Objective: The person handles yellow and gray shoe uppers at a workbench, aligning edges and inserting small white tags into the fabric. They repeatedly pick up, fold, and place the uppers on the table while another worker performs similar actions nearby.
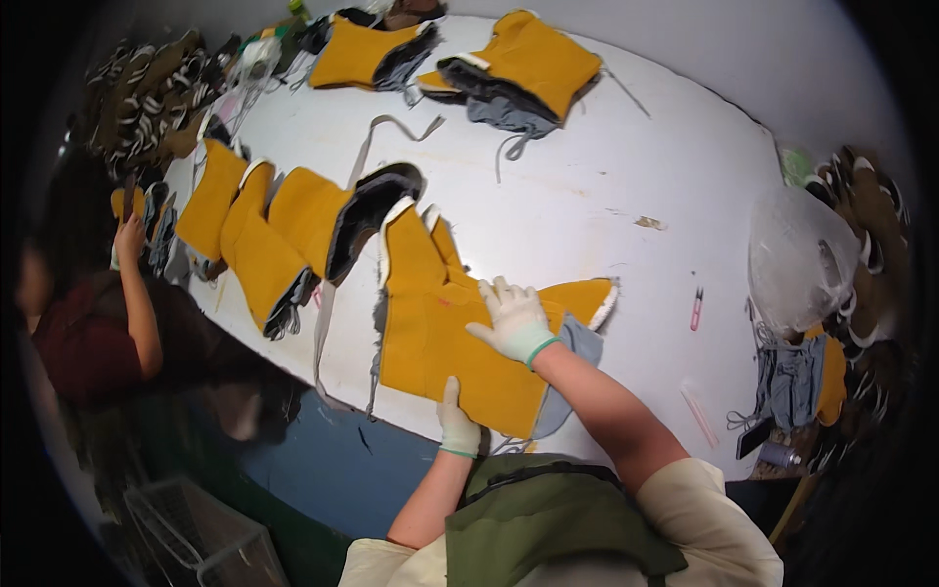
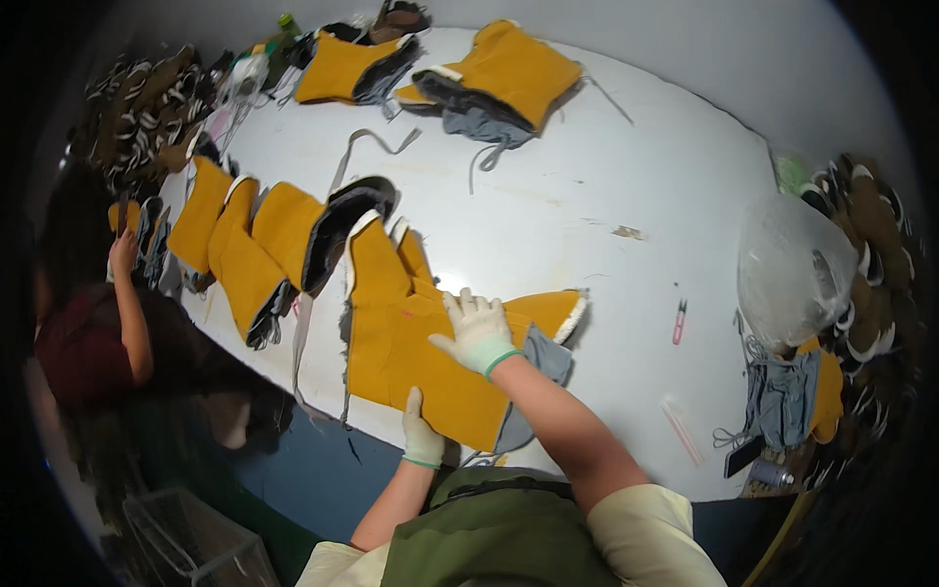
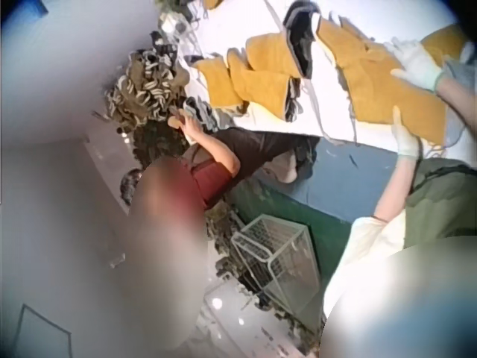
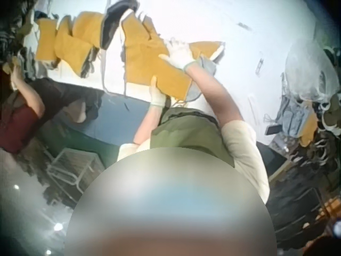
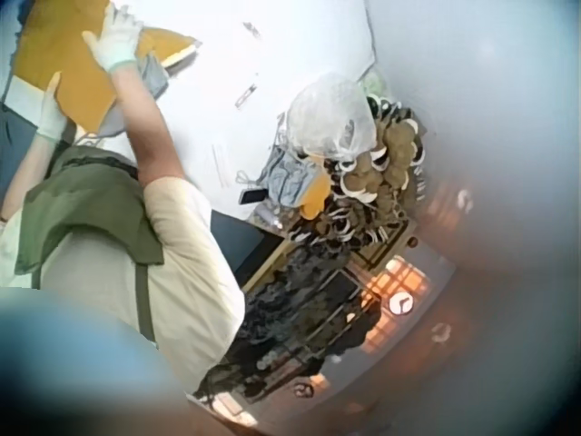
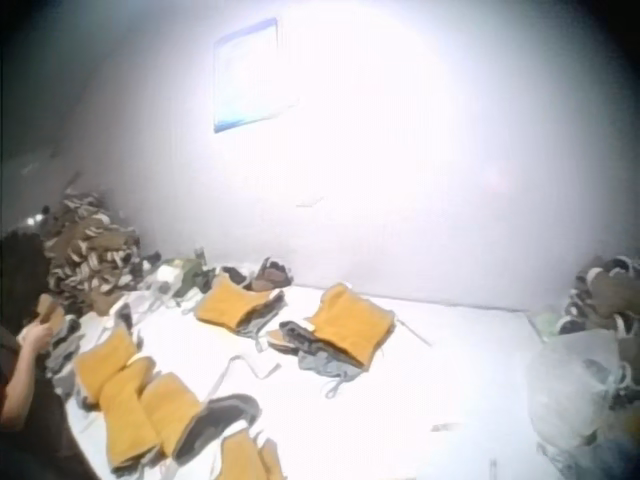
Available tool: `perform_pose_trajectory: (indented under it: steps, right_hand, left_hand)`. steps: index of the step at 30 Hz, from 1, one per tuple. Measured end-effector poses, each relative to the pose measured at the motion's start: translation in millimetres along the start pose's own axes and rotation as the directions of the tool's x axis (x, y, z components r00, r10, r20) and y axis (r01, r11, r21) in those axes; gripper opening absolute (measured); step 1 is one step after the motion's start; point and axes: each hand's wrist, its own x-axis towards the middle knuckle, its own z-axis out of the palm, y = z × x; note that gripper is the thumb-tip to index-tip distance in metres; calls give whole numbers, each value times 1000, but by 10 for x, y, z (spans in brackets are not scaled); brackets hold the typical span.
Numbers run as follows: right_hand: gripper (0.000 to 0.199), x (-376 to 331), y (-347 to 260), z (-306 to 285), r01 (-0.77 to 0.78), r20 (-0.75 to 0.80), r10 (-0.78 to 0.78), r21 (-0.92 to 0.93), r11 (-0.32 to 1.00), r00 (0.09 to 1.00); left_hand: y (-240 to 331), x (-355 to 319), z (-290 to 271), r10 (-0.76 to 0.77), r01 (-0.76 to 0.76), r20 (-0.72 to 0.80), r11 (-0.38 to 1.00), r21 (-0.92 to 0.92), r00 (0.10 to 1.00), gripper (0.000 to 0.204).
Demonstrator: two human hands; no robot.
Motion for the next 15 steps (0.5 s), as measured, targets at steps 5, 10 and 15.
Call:
perform_pose_trajectory:
  steps: [5,10,15]
  right_hand:
    - [73,46,98,4,54,-103,-29,255,965,994]
    - [58,-337,149,-13,98,-459,97,382,919,883]
    - [44,-1836,927,-210,-159,-376,505,659,735,777]
  left_hand:
    - [136,-85,233,-64,57,152,997,50,986,57]
    - [233,82,127,-43,40,59,997,60,997,60]
    - [249,168,209,-13,9,32,994,111,999,58]
